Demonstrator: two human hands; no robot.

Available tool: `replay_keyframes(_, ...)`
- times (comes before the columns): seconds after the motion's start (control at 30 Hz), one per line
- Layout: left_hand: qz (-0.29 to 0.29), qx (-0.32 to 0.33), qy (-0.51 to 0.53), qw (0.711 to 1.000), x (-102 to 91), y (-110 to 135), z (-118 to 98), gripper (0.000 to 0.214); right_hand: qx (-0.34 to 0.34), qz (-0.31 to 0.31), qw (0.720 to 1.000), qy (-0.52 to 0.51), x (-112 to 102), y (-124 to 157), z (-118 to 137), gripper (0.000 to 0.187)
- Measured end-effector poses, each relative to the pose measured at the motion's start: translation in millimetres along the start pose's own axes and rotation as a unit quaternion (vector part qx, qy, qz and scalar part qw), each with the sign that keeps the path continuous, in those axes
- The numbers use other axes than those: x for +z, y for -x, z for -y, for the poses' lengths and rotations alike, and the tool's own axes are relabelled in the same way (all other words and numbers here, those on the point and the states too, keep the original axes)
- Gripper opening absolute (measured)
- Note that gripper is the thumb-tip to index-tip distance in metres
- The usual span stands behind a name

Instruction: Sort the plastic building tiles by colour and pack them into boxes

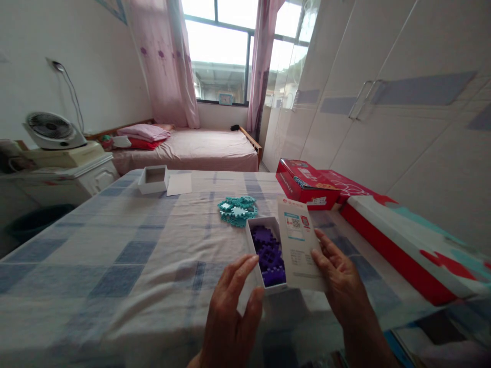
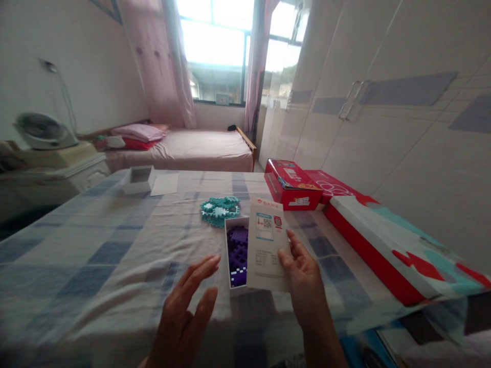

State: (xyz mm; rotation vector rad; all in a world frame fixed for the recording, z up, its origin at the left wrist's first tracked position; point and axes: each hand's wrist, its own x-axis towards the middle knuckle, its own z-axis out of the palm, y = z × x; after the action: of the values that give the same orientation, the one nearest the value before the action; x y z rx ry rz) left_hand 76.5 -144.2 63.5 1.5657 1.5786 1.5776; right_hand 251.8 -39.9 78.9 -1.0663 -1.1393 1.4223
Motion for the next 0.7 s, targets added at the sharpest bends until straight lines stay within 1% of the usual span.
replay_keyframes(0.03,-0.009,-0.002,-0.016,1.000,2.6,0,4,0.040,-0.005,-0.005,0.999,0.031,-1,-1,-1,0.071)
replay_keyframes(0.07,-0.006,-0.017,-0.022,1.000,6.4,-1,8,0.043,-0.014,-0.006,0.997,0.070,0,-1,-2,0.070)
replay_keyframes(0.17,0.025,-0.072,-0.006,0.997,22.1,-4,18,0.050,-0.050,0.008,0.983,0.179,10,-2,-4,0.063)
replay_keyframes(0.27,0.028,-0.096,0.003,0.995,36.9,-6,24,0.056,-0.076,0.010,0.964,0.253,20,-7,-7,0.057)
replay_keyframes(0.33,0.025,-0.105,0.004,0.994,43.4,-6,26,0.060,-0.105,-0.004,0.945,0.309,23,-13,-12,0.054)
replay_keyframes(0.43,0.034,-0.126,0.017,0.991,48.9,-7,29,0.065,-0.155,-0.021,0.909,0.387,22,-22,-21,0.049)
replay_keyframes(0.5,0.036,-0.137,0.036,0.989,50.9,-7,30,0.066,-0.170,-0.027,0.894,0.413,21,-26,-26,0.047)
replay_keyframes(0.53,0.035,-0.142,0.049,0.988,51.6,-7,29,0.066,-0.171,-0.028,0.892,0.418,21,-27,-27,0.046)
replay_keyframes(0.7,0.020,-0.175,0.104,0.979,53.9,-7,23,0.066,-0.168,-0.018,0.898,0.406,21,-28,-28,0.043)
